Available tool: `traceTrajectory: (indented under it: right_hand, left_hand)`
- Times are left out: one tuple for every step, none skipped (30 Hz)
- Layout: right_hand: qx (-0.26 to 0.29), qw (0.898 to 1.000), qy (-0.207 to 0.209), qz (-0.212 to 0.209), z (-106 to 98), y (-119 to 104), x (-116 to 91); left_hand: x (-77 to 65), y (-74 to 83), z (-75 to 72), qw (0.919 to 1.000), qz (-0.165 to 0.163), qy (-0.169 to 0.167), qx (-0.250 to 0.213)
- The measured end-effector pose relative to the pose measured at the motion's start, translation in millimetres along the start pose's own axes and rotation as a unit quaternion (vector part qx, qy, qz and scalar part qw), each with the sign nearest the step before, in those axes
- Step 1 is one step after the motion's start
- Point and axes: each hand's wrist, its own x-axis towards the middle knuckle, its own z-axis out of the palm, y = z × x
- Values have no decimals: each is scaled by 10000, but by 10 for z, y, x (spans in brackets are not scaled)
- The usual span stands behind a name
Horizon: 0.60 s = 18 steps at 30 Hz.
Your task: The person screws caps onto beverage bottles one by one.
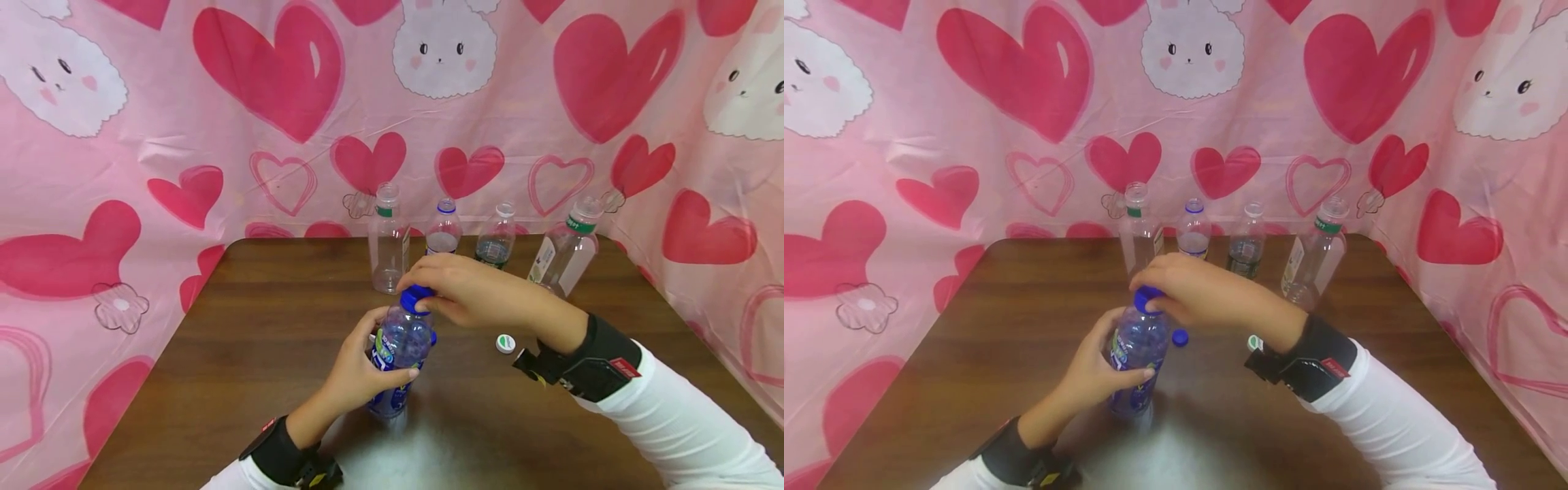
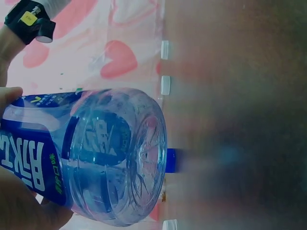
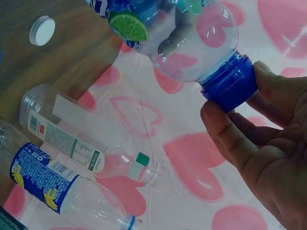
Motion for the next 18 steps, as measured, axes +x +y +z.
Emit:
traceTrajectory:
  right_hand:
    - [-14, 10000, 26, -4, 3, 3, 1]
    - [-9, 10000, 46, -8, 8, 8, 2]
    - [5, 10000, 68, 1, 15, 13, 4]
    - [23, 10000, 90, 11, 24, 18, 4]
    - [45, 9999, 109, 20, 33, 22, 5]
    - [68, 9999, 124, 36, 45, 29, 5]
    - [89, 9998, 145, 50, 59, 38, 5]
    - [100, 9998, 161, 67, 75, 49, 6]
    - [113, 9997, 178, 104, 91, 56, 7]
    - [108, 9997, 194, 117, 107, 64, 9]
    - [95, 9997, 208, 129, 125, 78, 12]
    - [77, 9996, 223, 149, 139, 85, 15]
    - [62, 9995, 250, 161, 150, 90, 18]
    - [42, 9995, 275, 171, 159, 94, 20]
    - [36, 9994, 301, 183, 164, 92, 23]
    - [31, 9993, 318, 200, 171, 95, 24]
    - [36, 9992, 333, 226, 176, 98, 24]
    - [57, 9990, 343, 267, 179, 96, 24]
  left_hand:
    - [4, 4, 3, 10000, -6, 25, 46]
    - [8, 7, 7, 10000, -5, 53, 66]
    - [12, 8, 12, 9999, 13, 91, 86]
    - [13, 5, 19, 9999, 22, 130, 96]
    - [13, 3, 28, 9998, 18, 181, 114]
    - [14, 0, 38, 9996, 23, 240, 132]
    - [15, -6, 47, 9994, 27, 309, 171]
    - [15, -12, 56, 9990, 29, 381, 215]
    - [14, -21, 66, 9985, 34, 464, 288]
    - [13, -31, 77, 9979, 35, 543, 362]
    - [12, -43, 88, 9971, 37, 621, 434]
    - [13, -55, 100, 9963, 57, 698, 505]
    - [16, -66, 111, 9953, 86, 773, 580]
    - [19, -77, 122, 9942, 121, 845, 649]
    - [21, -86, 132, 9931, 153, 909, 728]
    - [23, -92, 140, 9920, 183, 963, 800]
    - [25, -95, 148, 9908, 214, 1016, 864]
    - [28, -98, 154, 9897, 246, 1063, 924]
